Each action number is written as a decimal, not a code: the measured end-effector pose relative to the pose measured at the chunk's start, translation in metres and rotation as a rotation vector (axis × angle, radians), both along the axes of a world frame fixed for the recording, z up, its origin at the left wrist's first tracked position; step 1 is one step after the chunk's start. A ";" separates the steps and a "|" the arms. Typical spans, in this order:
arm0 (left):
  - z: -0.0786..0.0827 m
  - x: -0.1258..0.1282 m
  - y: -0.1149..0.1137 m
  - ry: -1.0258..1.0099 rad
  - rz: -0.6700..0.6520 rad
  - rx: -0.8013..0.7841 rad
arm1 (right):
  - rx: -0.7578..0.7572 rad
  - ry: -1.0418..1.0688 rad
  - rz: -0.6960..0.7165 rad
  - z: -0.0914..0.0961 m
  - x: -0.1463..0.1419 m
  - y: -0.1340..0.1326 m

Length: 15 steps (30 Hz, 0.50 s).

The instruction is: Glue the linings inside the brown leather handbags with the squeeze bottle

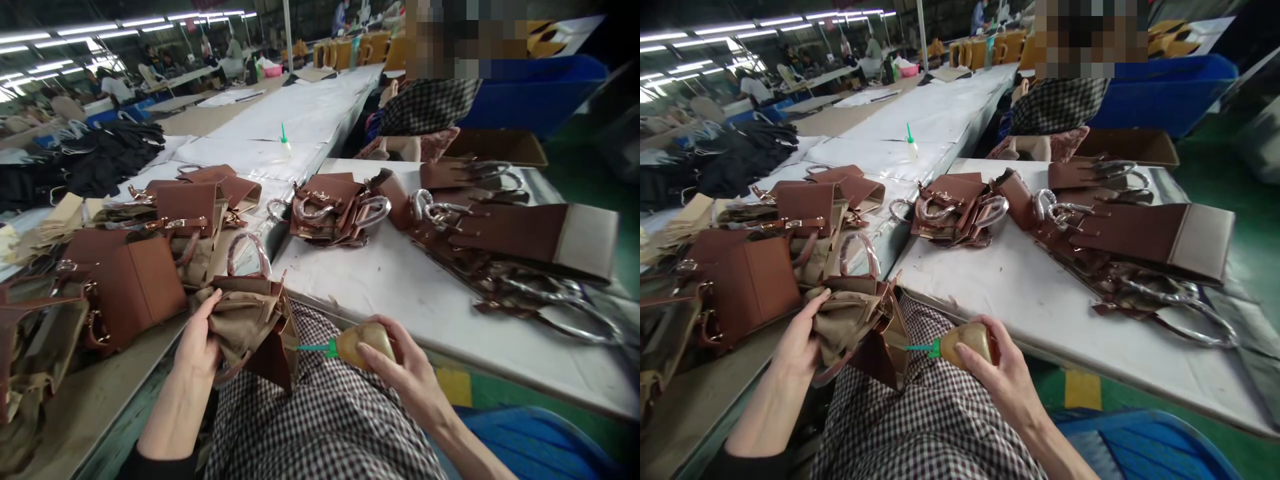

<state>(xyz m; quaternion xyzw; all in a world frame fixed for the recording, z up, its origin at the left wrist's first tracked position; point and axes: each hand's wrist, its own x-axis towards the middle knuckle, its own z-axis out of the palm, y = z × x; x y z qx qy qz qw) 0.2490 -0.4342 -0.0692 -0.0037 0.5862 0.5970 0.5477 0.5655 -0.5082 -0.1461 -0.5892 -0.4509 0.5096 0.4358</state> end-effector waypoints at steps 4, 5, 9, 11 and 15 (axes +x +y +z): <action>-0.003 0.000 -0.003 0.017 0.013 0.036 | 0.032 -0.100 0.082 -0.007 0.003 0.001; -0.004 0.000 -0.004 0.017 0.013 0.040 | 0.042 -0.121 0.091 -0.007 0.002 0.001; 0.000 0.001 -0.007 0.016 0.029 0.025 | 0.114 -0.213 0.125 -0.005 -0.005 0.004; 0.002 0.001 -0.009 0.022 0.044 0.021 | 0.156 -0.268 0.140 -0.004 -0.008 0.004; 0.004 0.000 -0.013 0.039 0.079 0.055 | 0.230 -0.354 0.180 -0.001 -0.009 -0.005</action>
